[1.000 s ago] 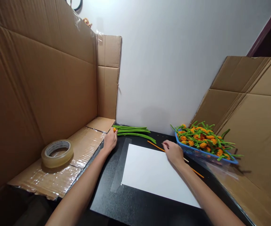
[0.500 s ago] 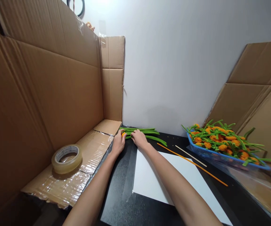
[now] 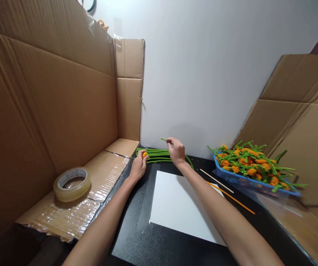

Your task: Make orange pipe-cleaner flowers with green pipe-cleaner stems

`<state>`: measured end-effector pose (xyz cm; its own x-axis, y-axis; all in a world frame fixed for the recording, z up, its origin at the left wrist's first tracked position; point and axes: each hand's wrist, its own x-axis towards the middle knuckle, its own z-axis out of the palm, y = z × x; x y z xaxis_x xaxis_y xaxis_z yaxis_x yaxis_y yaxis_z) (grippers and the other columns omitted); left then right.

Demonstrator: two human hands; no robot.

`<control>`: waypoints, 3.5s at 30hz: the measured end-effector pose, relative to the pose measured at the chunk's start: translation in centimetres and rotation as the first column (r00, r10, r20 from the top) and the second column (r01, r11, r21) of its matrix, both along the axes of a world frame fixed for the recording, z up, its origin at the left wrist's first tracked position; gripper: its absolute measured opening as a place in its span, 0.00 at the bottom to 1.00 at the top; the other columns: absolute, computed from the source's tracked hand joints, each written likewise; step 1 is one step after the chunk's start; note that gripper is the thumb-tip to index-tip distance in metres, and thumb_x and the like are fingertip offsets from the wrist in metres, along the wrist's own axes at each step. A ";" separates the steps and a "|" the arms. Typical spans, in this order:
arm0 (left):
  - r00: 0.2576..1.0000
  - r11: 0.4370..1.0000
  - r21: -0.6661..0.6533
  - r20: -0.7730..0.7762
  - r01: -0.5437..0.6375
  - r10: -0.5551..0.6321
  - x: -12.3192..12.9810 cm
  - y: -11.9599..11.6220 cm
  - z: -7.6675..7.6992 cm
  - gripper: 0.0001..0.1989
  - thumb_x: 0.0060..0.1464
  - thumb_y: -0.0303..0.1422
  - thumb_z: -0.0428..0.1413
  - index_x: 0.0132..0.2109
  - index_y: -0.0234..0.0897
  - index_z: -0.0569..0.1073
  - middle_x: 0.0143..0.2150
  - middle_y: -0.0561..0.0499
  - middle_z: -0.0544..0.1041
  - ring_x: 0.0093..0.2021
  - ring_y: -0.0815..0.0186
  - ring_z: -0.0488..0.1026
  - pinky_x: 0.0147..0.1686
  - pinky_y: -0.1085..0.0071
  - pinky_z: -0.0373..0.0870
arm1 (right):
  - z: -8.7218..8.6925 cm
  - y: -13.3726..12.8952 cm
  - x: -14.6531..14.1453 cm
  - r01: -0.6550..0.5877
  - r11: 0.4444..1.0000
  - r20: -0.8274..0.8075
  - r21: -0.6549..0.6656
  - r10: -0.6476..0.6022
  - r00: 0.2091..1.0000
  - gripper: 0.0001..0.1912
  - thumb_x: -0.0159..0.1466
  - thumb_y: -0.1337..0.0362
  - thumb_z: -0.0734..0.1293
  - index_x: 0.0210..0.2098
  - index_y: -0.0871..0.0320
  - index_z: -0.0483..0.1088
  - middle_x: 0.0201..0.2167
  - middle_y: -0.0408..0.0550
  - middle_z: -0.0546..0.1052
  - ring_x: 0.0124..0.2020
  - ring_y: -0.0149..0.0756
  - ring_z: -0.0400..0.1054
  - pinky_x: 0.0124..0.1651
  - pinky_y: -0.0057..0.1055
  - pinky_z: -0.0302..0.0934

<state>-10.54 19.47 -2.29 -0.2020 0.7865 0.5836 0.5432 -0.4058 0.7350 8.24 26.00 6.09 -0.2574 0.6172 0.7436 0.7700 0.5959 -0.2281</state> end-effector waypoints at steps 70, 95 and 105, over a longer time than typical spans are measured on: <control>0.693 0.825 -0.399 -0.457 0.401 -0.557 9.4 -6.4 1.9 0.13 0.67 0.40 0.41 0.37 0.40 0.61 0.31 0.52 0.69 0.30 0.66 0.64 0.32 0.72 0.58 | -4.5 -13.5 12.5 -0.297 0.938 -0.017 -0.179 0.299 0.954 0.06 0.67 0.70 0.66 0.35 0.59 0.76 0.32 0.48 0.81 0.33 0.36 0.74 0.38 0.31 0.65; 0.647 0.800 -0.435 -0.478 0.414 -0.595 9.8 -6.4 1.6 0.13 0.68 0.39 0.40 0.38 0.39 0.63 0.34 0.49 0.73 0.32 0.63 0.67 0.34 0.70 0.60 | -4.9 -14.0 11.5 -0.269 0.931 0.009 -0.245 0.279 0.960 0.05 0.66 0.71 0.67 0.37 0.59 0.77 0.36 0.51 0.82 0.36 0.38 0.75 0.42 0.33 0.64; 0.615 0.805 -0.446 -0.524 0.391 -0.589 9.6 -6.4 1.5 0.11 0.68 0.38 0.40 0.38 0.40 0.61 0.34 0.49 0.72 0.32 0.63 0.67 0.34 0.70 0.60 | -4.7 -14.1 11.6 -0.239 0.928 0.017 -0.287 0.255 0.967 0.07 0.66 0.71 0.67 0.35 0.60 0.79 0.34 0.51 0.82 0.35 0.38 0.75 0.41 0.32 0.63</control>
<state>-0.89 13.08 -0.78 0.5833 0.7924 0.1786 0.6785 -0.5962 0.4293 19.87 11.94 1.36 -0.4625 0.7101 0.5310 0.6220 0.6866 -0.3764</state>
